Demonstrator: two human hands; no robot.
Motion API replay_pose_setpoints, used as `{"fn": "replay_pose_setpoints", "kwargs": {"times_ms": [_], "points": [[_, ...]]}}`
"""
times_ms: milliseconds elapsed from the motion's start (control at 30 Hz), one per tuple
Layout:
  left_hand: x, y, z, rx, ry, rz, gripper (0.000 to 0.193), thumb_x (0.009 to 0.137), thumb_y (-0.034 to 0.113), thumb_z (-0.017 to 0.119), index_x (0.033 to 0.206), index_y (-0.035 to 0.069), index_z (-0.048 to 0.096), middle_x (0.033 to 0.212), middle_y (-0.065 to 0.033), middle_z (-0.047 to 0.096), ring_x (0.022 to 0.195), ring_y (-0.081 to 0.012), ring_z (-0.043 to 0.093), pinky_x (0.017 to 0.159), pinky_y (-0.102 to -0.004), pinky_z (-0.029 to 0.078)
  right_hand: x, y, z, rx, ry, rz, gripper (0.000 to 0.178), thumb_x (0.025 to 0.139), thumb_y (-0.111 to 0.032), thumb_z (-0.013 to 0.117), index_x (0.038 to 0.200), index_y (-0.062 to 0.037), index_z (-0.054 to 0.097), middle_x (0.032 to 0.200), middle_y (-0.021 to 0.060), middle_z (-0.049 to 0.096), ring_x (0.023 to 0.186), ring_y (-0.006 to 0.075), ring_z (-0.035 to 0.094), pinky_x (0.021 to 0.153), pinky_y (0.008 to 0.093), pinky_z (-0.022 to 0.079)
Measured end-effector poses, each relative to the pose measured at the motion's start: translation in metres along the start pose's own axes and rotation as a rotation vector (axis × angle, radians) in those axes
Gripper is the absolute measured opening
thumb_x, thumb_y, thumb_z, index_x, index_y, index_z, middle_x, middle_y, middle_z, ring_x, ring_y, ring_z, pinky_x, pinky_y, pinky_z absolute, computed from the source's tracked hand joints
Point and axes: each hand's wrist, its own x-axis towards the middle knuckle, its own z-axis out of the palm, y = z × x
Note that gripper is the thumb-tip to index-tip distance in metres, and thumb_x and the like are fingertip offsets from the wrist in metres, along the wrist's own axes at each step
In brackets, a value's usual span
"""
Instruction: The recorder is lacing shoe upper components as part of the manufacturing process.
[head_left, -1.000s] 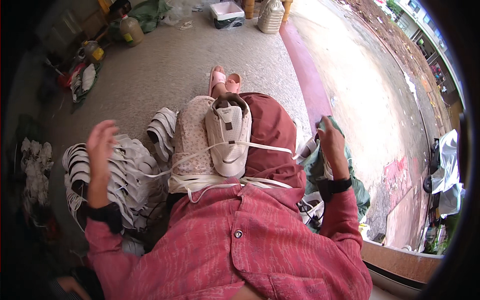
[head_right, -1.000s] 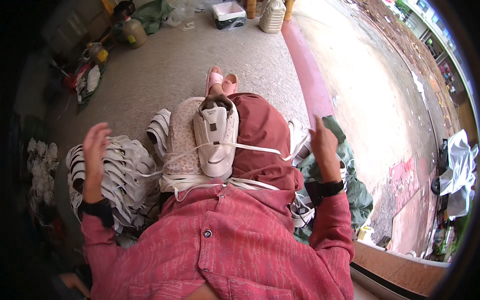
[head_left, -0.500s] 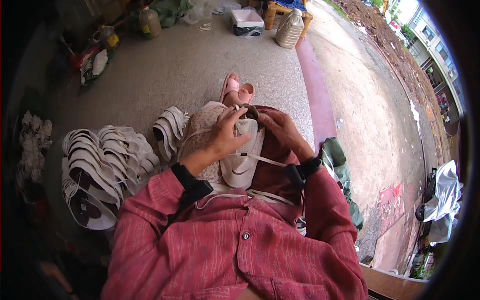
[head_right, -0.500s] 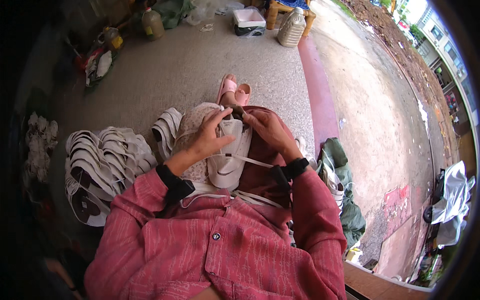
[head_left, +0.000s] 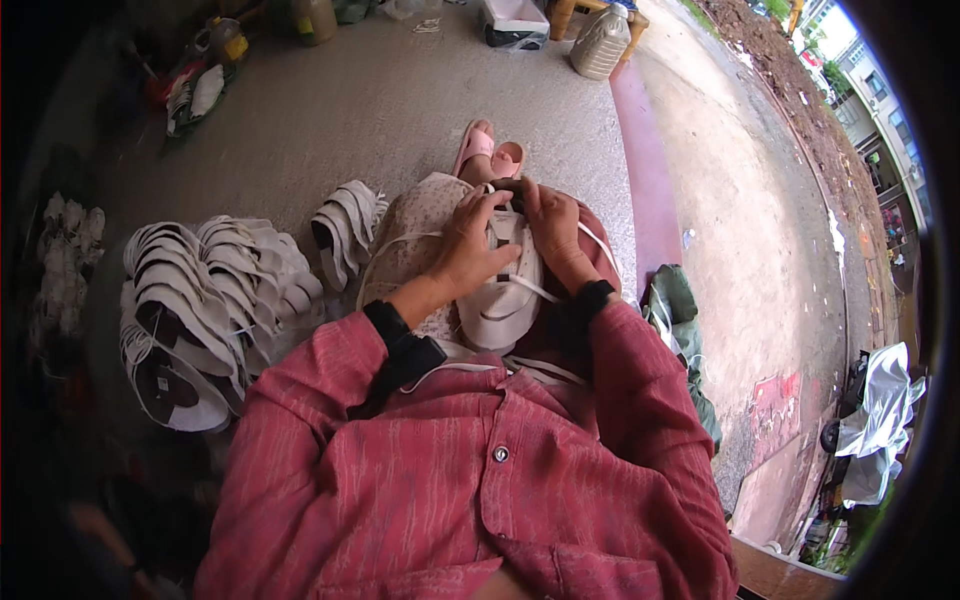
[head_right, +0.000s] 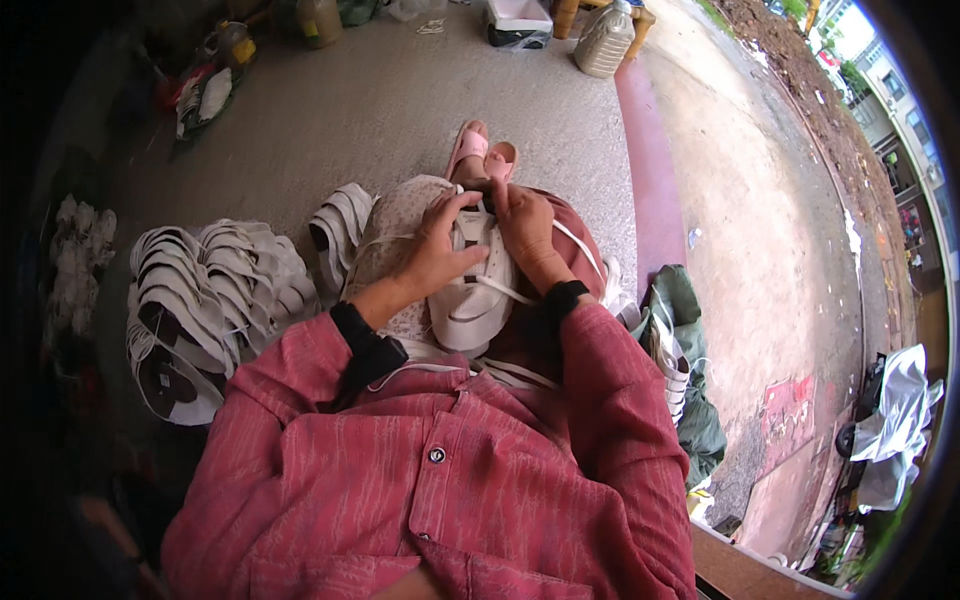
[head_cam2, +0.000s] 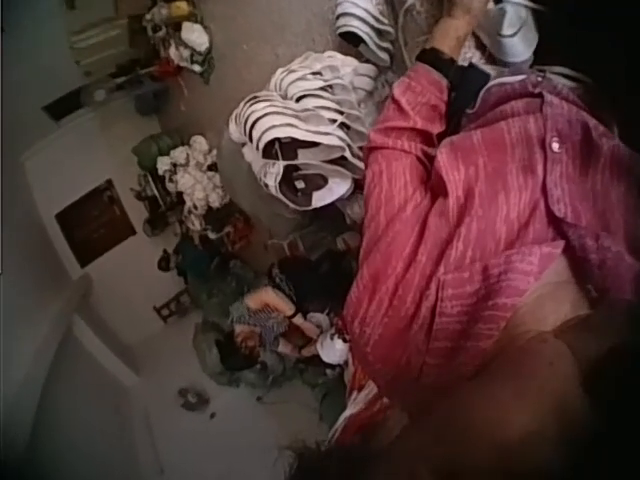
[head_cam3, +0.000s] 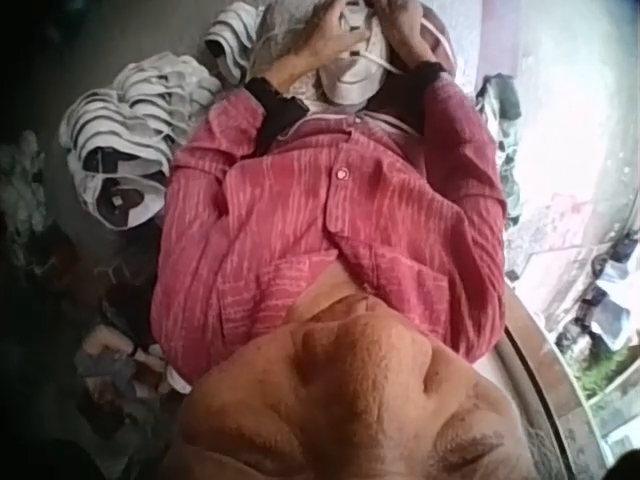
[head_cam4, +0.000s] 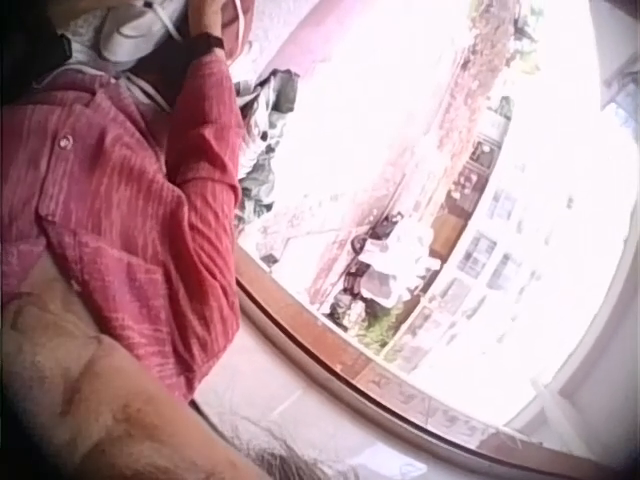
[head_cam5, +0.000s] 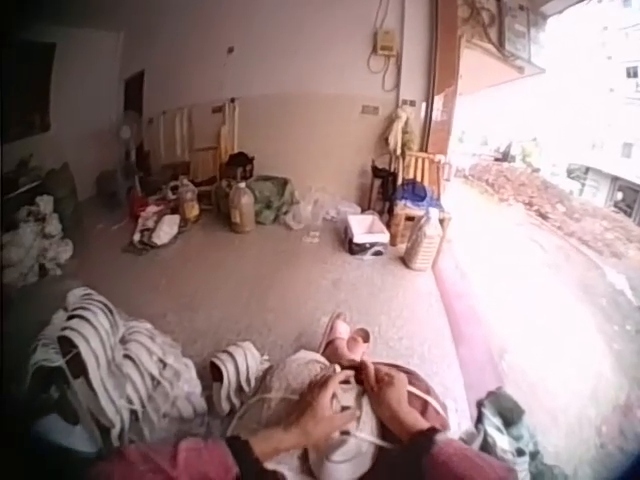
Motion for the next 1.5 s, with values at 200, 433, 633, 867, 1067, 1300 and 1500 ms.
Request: {"fn": "replay_pose_setpoints", "kwargs": {"times_ms": [200, 433, 633, 867, 1067, 1300, 1500], "points": [[-0.017, -0.008, -0.035, -0.575, -0.033, -0.302, 0.052, 0.087, 0.008, 0.068, 0.134, 0.001, 0.048, 0.135, -0.0095, 0.052, 0.123, -0.0182, 0.050, 0.102, -0.0300, 0.041, -0.015, 0.003, -0.018, 0.293, -0.082, 0.180, 0.039, 0.099, -0.032, 0.049, 0.088, -0.0021, 0.071, 0.068, 0.0108, 0.065, 0.061, 0.0226, 0.063, 0.057, 0.0354, 0.048], [-0.051, -0.020, -0.111, -0.984, 0.259, -0.441, 0.026, 0.098, 0.015, 0.056, 0.119, 0.000, 0.060, 0.109, -0.0112, 0.067, 0.097, -0.0183, 0.066, 0.087, -0.0337, 0.055, -0.054, 0.019, -0.113, 1.182, -0.359, 0.607, 0.040, 0.097, -0.016, 0.045, 0.129, 0.0075, 0.050, 0.117, 0.0177, 0.062, 0.103, 0.0241, 0.063, 0.082, 0.0351, 0.054], [-0.047, -0.001, -0.101, -0.860, 0.086, -0.494, 0.038, 0.098, 0.012, 0.053, 0.134, 0.000, 0.046, 0.108, -0.0107, 0.066, 0.084, -0.0124, 0.063, 0.072, -0.0245, 0.051, -0.104, 0.026, -0.167, 0.691, -0.183, 0.567, 0.038, 0.098, -0.014, 0.050, 0.127, 0.0103, 0.050, 0.112, 0.0193, 0.065, 0.092, 0.0248, 0.067, 0.076, 0.0320, 0.056], [-0.036, 0.014, -0.085, -0.649, -0.143, -0.528, 0.039, 0.092, 0.012, 0.063, 0.126, 0.003, 0.047, 0.101, -0.0090, 0.066, 0.081, -0.0079, 0.059, 0.069, -0.0197, 0.046, -0.137, 0.084, -0.213, -0.344, -0.030, 0.412, 0.022, 0.094, -0.022, 0.061, 0.095, -0.0016, 0.070, 0.092, 0.0128, 0.065, 0.087, 0.0208, 0.065, 0.066, 0.0317, 0.049], [-0.049, 0.011, -0.052, -0.221, -0.264, -0.315, 0.026, 0.081, 0.009, 0.077, 0.099, 0.003, 0.060, 0.082, 0.0020, 0.059, 0.077, -0.0056, 0.055, 0.067, -0.0216, 0.046, -0.103, 0.000, -0.153, 0.006, -0.111, 0.022, 0.015, 0.087, 0.001, 0.063, 0.101, -0.0007, 0.070, 0.086, 0.0074, 0.064, 0.071, 0.0134, 0.061, 0.063, 0.0273, 0.048], [-0.052, 0.011, -0.055, -0.203, -0.397, -0.385, 0.012, 0.082, 0.009, 0.073, 0.082, 0.000, 0.066, 0.077, 0.0009, 0.062, 0.072, -0.0064, 0.055, 0.064, -0.0240, 0.046, -0.092, -0.046, -0.078, 0.469, -0.376, 0.411, 0.013, 0.092, -0.010, 0.063, 0.101, -0.0008, 0.064, 0.078, 0.0008, 0.065, 0.066, 0.0066, 0.056, 0.059, 0.0236, 0.047], [-0.055, 0.015, -0.081, -0.220, -0.538, -0.454, 0.009, 0.086, 0.010, 0.071, 0.089, 0.003, 0.067, 0.078, 0.0029, 0.063, 0.070, -0.0050, 0.055, 0.063, -0.0223, 0.046, -0.103, -0.046, -0.087, 0.329, -0.502, 0.327, 0.014, 0.094, -0.013, 0.061, 0.100, -0.0002, 0.064, 0.078, 0.0034, 0.062, 0.069, 0.0084, 0.056, 0.061, 0.0255, 0.046]]}}
